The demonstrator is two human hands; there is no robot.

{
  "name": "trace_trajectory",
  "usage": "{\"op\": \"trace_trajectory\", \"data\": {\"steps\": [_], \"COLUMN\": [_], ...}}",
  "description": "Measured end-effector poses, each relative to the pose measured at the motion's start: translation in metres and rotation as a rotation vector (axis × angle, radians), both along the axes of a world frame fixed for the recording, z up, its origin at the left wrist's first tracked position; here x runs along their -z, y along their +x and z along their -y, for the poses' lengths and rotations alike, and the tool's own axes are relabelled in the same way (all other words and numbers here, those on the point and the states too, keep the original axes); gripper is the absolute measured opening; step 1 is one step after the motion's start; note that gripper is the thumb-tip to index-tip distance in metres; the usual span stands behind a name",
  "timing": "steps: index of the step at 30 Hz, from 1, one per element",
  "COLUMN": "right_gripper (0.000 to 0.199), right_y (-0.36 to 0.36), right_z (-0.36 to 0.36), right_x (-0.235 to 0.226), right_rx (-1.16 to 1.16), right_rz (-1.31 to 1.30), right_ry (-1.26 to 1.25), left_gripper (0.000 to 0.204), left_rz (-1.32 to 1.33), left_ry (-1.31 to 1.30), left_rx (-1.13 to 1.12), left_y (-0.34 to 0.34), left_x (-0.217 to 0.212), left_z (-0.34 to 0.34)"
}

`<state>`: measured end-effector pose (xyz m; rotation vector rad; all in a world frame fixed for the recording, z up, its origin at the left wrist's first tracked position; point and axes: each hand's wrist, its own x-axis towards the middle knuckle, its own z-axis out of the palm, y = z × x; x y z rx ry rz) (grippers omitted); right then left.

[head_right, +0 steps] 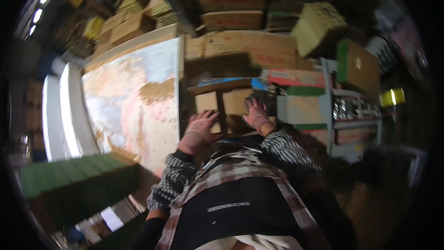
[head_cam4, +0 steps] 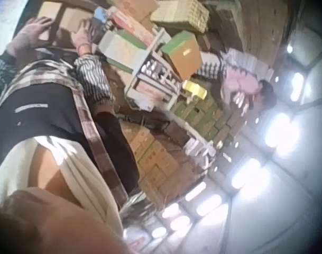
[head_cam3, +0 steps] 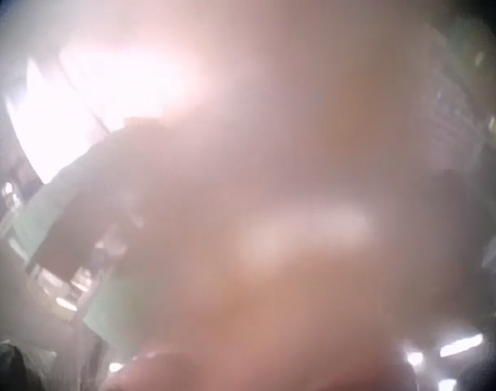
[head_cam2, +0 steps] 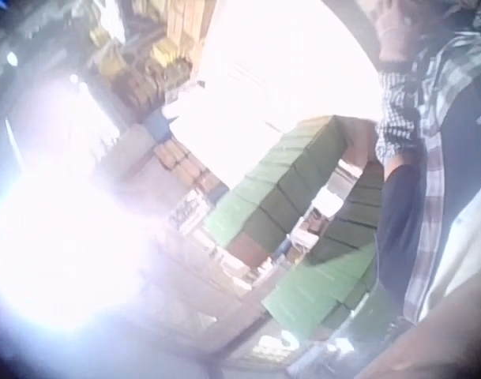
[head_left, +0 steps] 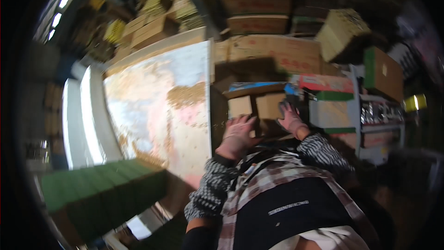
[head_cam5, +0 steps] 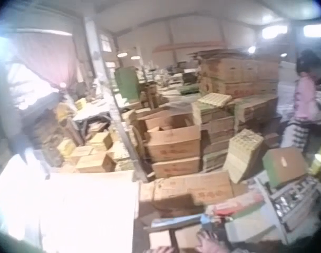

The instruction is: The person retrieves flattened cardboard boxes, folds them into boxes by hand, and stacks the assembled boxes.

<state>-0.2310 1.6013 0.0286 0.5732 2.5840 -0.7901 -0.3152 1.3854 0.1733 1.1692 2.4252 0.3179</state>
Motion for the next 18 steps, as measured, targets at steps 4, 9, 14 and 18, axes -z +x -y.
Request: {"op": "trace_trajectory", "data": {"steps": [4, 9, 14, 18], "right_gripper": [0.073, 0.068, 0.061, 0.06], "right_y": [-0.006, -0.031, -0.041, -0.106], "right_z": [0.007, 0.006, -0.031, 0.014], "right_x": [-0.038, -0.057, -0.073, -0.146], "right_rx": [-0.245, -0.234, -0.059, 0.092], "right_rz": [0.139, 0.258, 0.19, -0.478], "right_ry": [0.129, 0.107, -0.091, -0.316], "left_gripper": [0.06, 0.07, 0.076, 0.075], "left_rz": [0.519, 0.391, 0.175, 0.309], "left_ry": [0.014, 0.028, 0.09, 0.554], "left_rx": [0.043, 0.313, -0.159, -0.786], "left_y": [-0.024, -0.033, -0.043, -0.038], "left_x": [0.098, 0.124, 0.111, 0.222], "left_z": [0.063, 0.066, 0.02, 0.089]}}
